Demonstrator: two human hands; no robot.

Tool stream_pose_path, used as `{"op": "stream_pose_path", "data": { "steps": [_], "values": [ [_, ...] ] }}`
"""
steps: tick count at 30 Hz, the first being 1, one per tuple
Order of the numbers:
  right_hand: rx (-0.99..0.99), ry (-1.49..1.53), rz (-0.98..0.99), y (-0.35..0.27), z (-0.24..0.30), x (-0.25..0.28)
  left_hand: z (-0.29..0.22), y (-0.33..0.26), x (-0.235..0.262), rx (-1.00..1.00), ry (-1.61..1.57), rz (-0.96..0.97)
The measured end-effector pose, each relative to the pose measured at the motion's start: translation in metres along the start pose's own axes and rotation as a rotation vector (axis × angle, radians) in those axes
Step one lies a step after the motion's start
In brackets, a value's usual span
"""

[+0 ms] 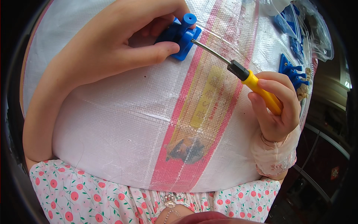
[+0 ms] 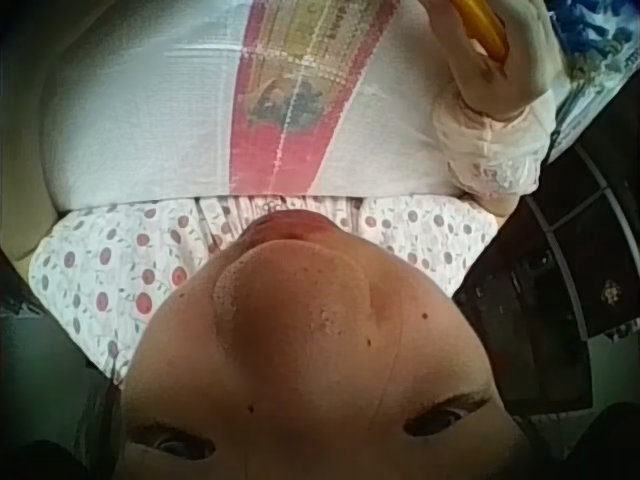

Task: Assembling small blue plastic components using a yellow-handled screwdriver.

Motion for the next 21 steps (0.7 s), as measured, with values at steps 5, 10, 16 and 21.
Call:
{"op": "stream_pose_path", "data": {
  "steps": [5, 10, 16, 21],
  "values": [
    [0.008, -0.012, -0.02, -0.001, -0.001, 0.0, -0.006, 0.0, 0.0, 0.01, 0.017, -0.027],
    [0.017, -0.023, -0.036, -0.001, 0.0, 0.002, -0.006, 0.0, 0.0, 0.034, 0.01, -0.024],
    [0.03, -0.026, -0.041, -0.001, 0.001, 0.002, 0.005, -0.001, 0.0, -0.112, -0.022, -0.031],
    [-0.012, 0.033, -0.042, -0.002, -0.007, 0.002, -0.009, 0.001, 0.0, 0.028, 0.01, -0.03]
  ]
}}
Point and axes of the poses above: each hand's wrist, its own y-axis towards the middle knuckle, its own x-axis out of the back of the hand, z = x × y, the point moved 7 cm from there along y, towards the middle knuckle, and after that the axes turned 12 degrees about -y, right-handed, at the moved point
